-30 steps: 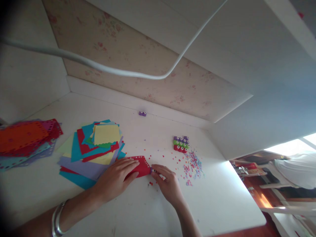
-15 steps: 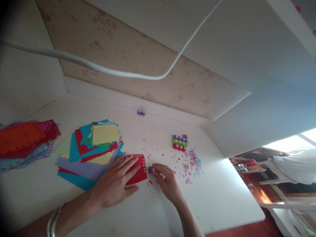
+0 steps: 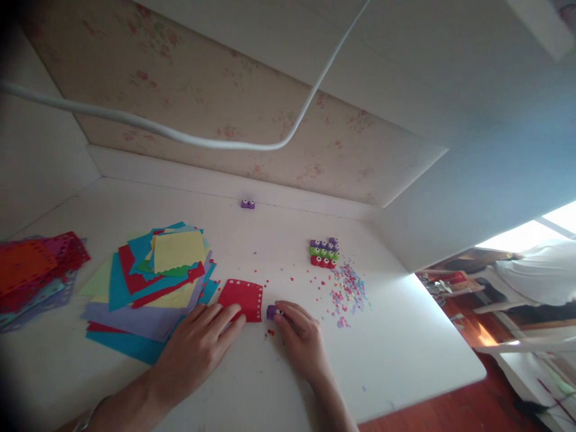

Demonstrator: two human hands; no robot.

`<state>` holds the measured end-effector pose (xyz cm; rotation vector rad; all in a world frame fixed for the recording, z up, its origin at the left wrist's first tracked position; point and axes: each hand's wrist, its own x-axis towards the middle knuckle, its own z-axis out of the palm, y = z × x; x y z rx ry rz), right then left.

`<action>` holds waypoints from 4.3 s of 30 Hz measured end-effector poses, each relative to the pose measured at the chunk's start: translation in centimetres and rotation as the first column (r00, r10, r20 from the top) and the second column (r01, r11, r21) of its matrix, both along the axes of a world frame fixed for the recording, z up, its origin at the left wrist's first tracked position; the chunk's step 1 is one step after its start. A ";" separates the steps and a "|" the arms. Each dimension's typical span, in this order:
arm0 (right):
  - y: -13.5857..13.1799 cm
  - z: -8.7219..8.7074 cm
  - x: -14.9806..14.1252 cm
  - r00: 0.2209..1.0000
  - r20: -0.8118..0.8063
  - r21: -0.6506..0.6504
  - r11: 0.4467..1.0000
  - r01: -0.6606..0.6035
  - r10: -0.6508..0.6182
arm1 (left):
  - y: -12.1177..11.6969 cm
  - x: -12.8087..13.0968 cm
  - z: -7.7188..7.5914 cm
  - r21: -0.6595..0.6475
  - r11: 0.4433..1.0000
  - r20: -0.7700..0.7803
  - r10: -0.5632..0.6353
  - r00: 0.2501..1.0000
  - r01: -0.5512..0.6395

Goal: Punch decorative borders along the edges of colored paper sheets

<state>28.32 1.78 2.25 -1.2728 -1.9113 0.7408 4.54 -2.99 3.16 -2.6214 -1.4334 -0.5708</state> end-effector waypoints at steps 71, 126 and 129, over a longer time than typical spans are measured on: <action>-0.8 0.6 -0.7 0.992 -0.070 0.074 0.992 -0.102 0.107 | 2.4 0.3 -0.4 -0.513 0.854 0.665 0.457 0.591 -0.084; -0.8 0.0 -1.0 0.980 0.009 0.097 0.976 -0.197 0.197 | 1.9 0.5 -2.0 -0.386 0.909 0.607 0.377 0.700 -0.155; -0.9 0.0 -1.1 0.975 0.021 0.085 0.971 -0.222 0.221 | 1.7 0.6 -2.1 -0.372 0.913 0.589 0.372 0.717 -0.169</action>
